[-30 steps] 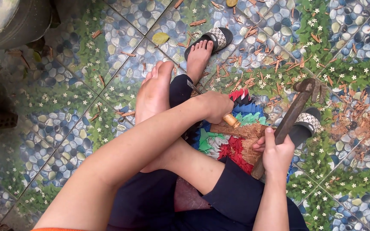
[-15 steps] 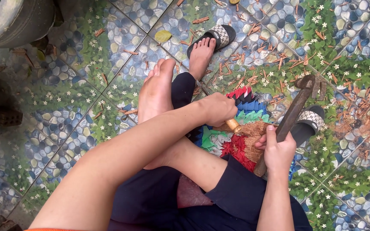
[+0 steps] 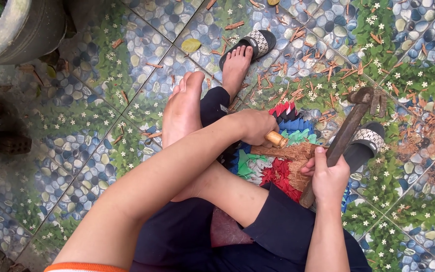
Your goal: Carving a decorative wooden object using a hammer and a chisel-like tool while stabilizing the workpiece with feet.
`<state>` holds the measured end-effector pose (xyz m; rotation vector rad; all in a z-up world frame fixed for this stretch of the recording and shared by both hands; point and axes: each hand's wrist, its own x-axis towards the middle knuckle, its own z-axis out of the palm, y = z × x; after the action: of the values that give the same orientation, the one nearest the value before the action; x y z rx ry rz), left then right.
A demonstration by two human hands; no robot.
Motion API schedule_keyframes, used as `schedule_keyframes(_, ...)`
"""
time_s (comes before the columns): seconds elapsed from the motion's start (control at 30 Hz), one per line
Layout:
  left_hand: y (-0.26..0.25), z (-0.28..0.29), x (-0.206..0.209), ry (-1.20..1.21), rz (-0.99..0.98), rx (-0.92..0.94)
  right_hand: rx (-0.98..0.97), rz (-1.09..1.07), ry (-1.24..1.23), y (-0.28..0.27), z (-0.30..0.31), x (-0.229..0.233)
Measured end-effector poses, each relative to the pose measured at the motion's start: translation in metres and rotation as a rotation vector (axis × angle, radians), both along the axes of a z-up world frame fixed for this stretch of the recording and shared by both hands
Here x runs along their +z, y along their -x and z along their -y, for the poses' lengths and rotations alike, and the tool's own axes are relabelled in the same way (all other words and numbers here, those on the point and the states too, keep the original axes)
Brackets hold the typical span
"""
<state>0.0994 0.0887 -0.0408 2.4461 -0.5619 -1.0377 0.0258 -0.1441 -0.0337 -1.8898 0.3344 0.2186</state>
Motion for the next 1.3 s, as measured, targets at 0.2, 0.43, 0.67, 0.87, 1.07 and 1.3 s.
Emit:
schedule_keyframes(0.2, -0.005, 0.006, -0.002, -0.031, -0.006, -0.003, 0.009, -0.009, 0.034, -0.002, -0.003, 0.007)
schedule_keyframes(0.43, -0.006, 0.029, -0.034, -0.119, 0.134, -0.156, 0.006, -0.007, 0.021, -0.001, -0.003, 0.009)
schedule_keyframes(0.67, 0.000, 0.088, -0.064, -0.163, 0.488, -0.225, 0.022, 0.009, 0.025, -0.001, -0.004, 0.008)
schedule_keyframes(0.87, -0.007, 0.068, -0.020, -0.050, 0.652, -0.288, -0.031, 0.004, -0.031, 0.000, -0.005, 0.009)
schedule_keyframes(1.07, -0.071, 0.019, 0.035, 0.071, 0.612, 0.238, -0.007, 0.021, -0.016, -0.001, -0.005, 0.010)
schedule_keyframes(1.3, -0.042, 0.018, 0.119, 0.756, 0.573, 0.640, -0.050, -0.152, 0.051, -0.004, -0.003, 0.007)
